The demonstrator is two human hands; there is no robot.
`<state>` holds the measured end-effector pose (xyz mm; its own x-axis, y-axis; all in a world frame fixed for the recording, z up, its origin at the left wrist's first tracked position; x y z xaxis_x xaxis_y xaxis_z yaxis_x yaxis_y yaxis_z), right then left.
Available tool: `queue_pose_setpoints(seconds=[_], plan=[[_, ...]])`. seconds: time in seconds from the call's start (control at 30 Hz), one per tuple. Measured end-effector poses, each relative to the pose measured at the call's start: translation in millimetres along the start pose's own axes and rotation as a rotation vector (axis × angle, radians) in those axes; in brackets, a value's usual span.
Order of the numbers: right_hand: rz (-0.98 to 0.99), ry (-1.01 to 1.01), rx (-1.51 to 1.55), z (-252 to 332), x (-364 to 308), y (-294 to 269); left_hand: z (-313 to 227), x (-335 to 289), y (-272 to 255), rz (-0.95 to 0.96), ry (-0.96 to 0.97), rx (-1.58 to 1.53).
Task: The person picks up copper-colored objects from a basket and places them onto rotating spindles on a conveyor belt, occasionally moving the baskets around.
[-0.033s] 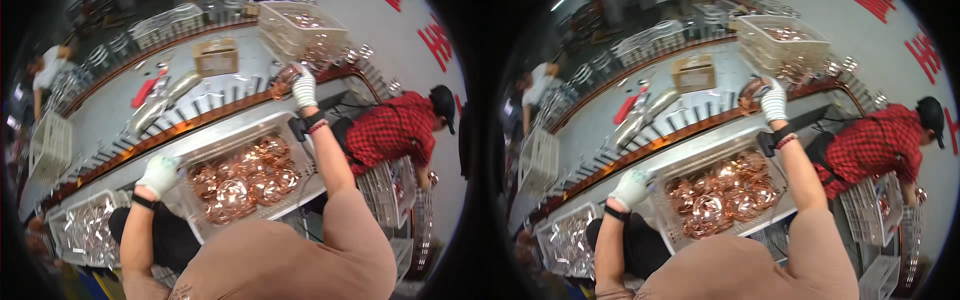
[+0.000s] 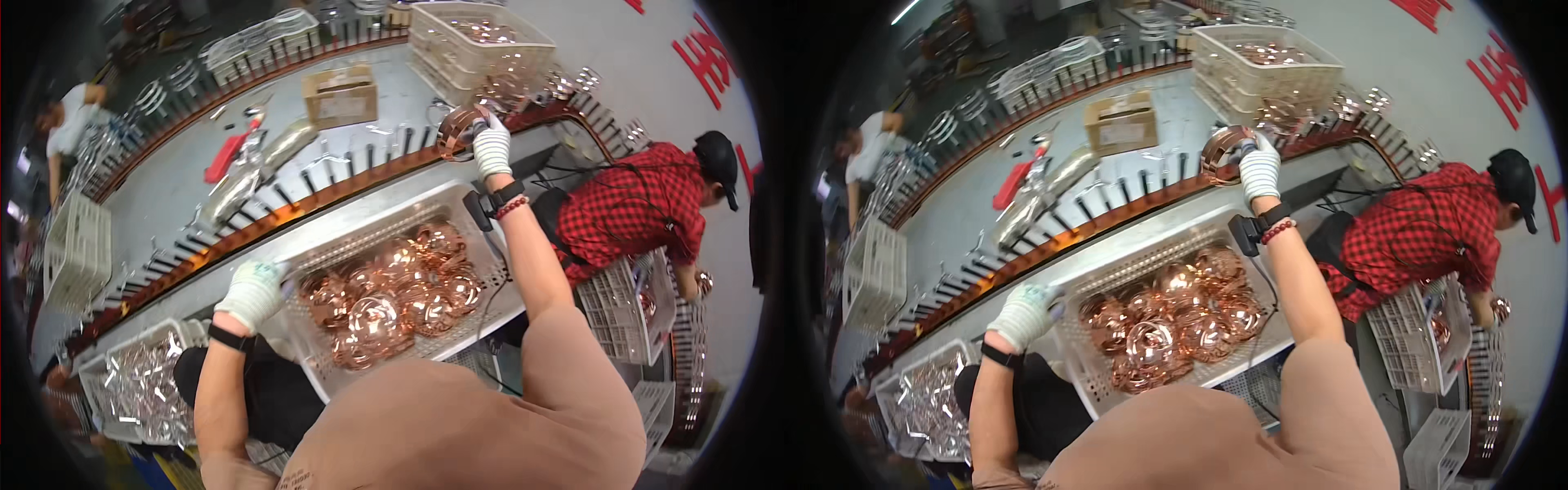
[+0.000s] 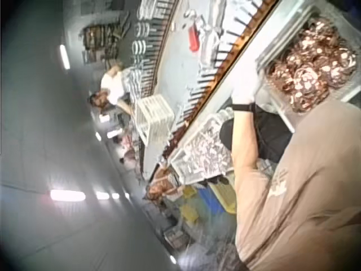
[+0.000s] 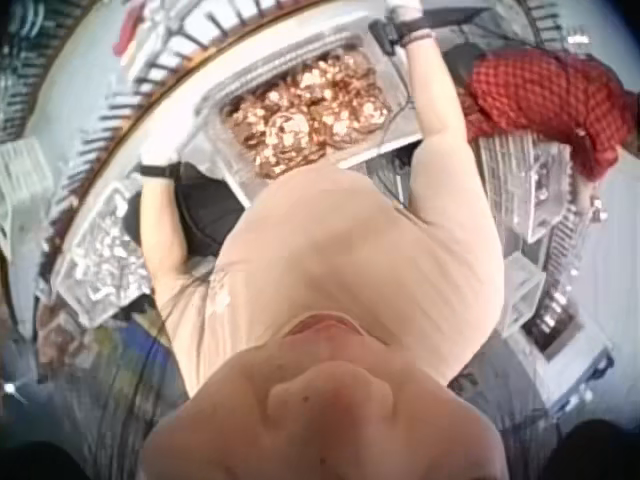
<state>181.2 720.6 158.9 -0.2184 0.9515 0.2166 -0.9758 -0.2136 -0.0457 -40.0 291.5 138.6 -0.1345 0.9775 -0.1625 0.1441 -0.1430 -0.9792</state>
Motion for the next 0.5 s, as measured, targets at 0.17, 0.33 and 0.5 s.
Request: queue_pose_setpoints(seconds=[0.17,0.33,0.5], plan=[[-0.314,0.570,0.402,-87.6,46.4,-84.9,-4.6,-3.1,6.7,0.014,0.019,0.006],[-0.006,0.601,0.419,-94.3,112.5,-83.5,-6.1,1.5,0.6,0.017,0.027,0.012],[0.252,0.469,0.361,-48.1,127.7,-15.0,-4.1,8.9,0.9,0.043,-0.010,-0.026]])
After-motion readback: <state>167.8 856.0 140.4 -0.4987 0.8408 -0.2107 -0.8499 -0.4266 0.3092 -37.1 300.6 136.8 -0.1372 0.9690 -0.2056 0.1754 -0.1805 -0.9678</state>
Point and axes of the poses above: each hand's wrist, its own x-axis towards the middle knuckle, its own y-axis out of the palm, z = x × y, the point moved 5 cm from there along x, towards the middle knuckle, and after that the axes turned 6 degrees about y, right-handed, at the moved point
